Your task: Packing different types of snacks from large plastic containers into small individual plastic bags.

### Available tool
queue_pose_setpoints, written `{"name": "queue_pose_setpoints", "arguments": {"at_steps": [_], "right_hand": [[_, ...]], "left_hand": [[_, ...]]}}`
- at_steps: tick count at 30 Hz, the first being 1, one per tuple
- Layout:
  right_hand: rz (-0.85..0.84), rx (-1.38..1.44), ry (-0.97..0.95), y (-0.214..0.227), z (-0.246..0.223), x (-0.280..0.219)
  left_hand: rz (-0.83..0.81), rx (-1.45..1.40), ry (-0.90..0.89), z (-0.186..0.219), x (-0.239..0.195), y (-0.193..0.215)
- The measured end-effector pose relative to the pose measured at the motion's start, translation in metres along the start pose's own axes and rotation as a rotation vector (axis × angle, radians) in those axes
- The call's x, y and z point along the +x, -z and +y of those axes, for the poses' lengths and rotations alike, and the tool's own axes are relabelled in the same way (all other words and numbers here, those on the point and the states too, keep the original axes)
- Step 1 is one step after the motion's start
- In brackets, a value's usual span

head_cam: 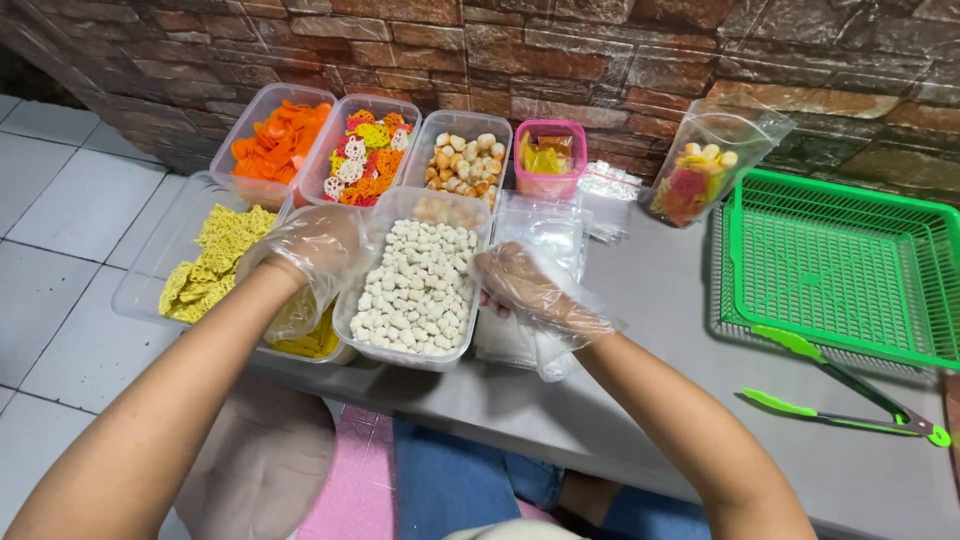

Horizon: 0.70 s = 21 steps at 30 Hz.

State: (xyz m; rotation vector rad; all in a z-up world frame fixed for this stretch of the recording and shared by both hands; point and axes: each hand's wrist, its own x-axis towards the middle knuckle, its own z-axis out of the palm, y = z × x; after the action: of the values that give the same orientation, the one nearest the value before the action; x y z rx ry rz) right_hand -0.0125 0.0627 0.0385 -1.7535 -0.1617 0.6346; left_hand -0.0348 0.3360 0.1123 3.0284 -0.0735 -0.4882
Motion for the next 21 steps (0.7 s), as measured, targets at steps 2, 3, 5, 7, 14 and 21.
{"name": "queue_pose_setpoints", "arguments": {"at_steps": [2, 3, 5, 7, 14, 21], "right_hand": [[0.026, -0.032, -0.029, 0.014, 0.011, 0.007], [0.050, -0.077, -0.058, 0.024, 0.022, 0.013], [0.076, -0.122, -0.089, 0.041, 0.008, -0.006], [0.132, -0.093, -0.068, 0.054, -0.040, -0.053], [0.125, -0.086, -0.008, 0.131, 0.004, -0.114], [0.190, 0.091, 0.013, 0.212, 0.106, -0.135]], "left_hand": [[-0.027, -0.031, -0.024, 0.006, 0.009, 0.009], [-0.029, -0.065, -0.037, 0.009, 0.014, 0.009], [-0.032, -0.101, -0.052, 0.023, 0.019, 0.012], [-0.143, -0.117, -0.066, 0.046, 0.018, 0.020], [0.054, -0.280, -0.149, 0.129, 0.062, -0.076], [-0.038, -0.471, -0.150, 0.224, 0.049, -0.077]]}}
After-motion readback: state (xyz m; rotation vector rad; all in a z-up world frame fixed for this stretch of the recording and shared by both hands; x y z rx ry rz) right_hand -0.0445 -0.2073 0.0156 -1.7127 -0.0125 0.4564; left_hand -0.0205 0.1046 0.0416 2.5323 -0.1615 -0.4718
